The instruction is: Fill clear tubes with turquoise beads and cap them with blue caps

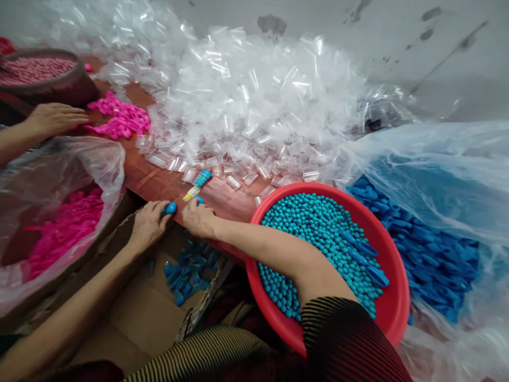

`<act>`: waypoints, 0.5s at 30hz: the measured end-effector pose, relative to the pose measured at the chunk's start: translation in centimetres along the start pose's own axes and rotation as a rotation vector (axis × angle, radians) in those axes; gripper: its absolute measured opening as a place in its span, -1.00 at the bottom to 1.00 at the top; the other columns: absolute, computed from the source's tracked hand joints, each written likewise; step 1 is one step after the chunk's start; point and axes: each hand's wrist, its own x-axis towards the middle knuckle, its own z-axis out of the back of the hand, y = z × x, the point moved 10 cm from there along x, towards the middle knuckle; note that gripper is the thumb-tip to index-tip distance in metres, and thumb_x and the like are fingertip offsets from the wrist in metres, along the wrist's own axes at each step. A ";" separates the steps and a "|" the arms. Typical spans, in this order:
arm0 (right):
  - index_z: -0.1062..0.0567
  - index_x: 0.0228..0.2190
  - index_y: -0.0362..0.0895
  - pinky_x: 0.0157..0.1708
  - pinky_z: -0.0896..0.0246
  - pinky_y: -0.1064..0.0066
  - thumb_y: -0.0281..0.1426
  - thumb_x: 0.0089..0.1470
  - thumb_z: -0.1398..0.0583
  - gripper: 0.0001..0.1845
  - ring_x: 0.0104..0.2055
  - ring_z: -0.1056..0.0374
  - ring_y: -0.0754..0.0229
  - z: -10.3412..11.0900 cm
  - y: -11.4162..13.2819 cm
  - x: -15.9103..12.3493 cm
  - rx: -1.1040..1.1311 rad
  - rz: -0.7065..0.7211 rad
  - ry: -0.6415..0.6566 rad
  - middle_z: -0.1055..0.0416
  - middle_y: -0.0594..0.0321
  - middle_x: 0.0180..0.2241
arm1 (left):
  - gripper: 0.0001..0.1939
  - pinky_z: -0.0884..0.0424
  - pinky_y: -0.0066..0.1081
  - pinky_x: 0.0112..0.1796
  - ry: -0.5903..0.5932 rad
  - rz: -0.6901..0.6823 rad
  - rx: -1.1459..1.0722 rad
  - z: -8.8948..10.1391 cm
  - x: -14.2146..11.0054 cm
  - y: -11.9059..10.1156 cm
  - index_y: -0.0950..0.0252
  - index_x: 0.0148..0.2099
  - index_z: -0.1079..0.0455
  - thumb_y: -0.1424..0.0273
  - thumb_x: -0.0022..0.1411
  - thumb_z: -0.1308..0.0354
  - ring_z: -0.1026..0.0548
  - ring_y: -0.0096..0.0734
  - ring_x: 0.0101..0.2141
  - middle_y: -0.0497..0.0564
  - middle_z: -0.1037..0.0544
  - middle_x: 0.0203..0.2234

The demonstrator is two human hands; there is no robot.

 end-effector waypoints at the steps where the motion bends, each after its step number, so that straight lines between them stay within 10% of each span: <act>1: -0.28 -0.01 -0.40 -0.30 -0.38 0.11 -0.45 0.18 0.00 -0.62 -0.15 -0.38 -0.03 -0.3 1.1 0.2 0.017 0.026 0.028 -0.25 -0.32 -0.01 | -0.54 -0.26 -0.16 -0.01 0.037 -0.004 0.002 0.0 -1.0 0.2 0.27 0.14 -0.22 0.27 0.23 0.10 -0.27 -0.08 0.09 0.20 -0.36 0.07; 7: -0.39 -0.13 -0.22 -0.20 -0.32 0.37 -0.36 0.14 -0.13 -0.74 -0.12 -0.39 0.13 1.2 5.5 0.6 0.184 0.315 0.154 -0.44 0.05 -0.15 | -0.59 -0.38 -0.17 -0.26 0.208 0.129 0.113 1.6 -2.7 1.1 0.25 0.03 -0.36 0.34 0.20 0.13 -0.49 -0.04 -0.20 0.17 -0.54 -0.17; 15: -0.37 -0.10 -0.19 -0.23 -0.28 0.39 -0.39 0.23 -0.03 -0.75 -0.18 -0.40 0.21 5.3 -0.6 -4.7 0.175 0.173 -0.028 -0.48 0.12 -0.16 | -0.46 -0.19 -0.01 0.03 -0.054 -0.235 0.036 -0.3 7.7 -9.1 0.37 0.24 -0.15 0.32 0.26 0.16 -0.11 0.13 0.18 0.27 -0.22 0.19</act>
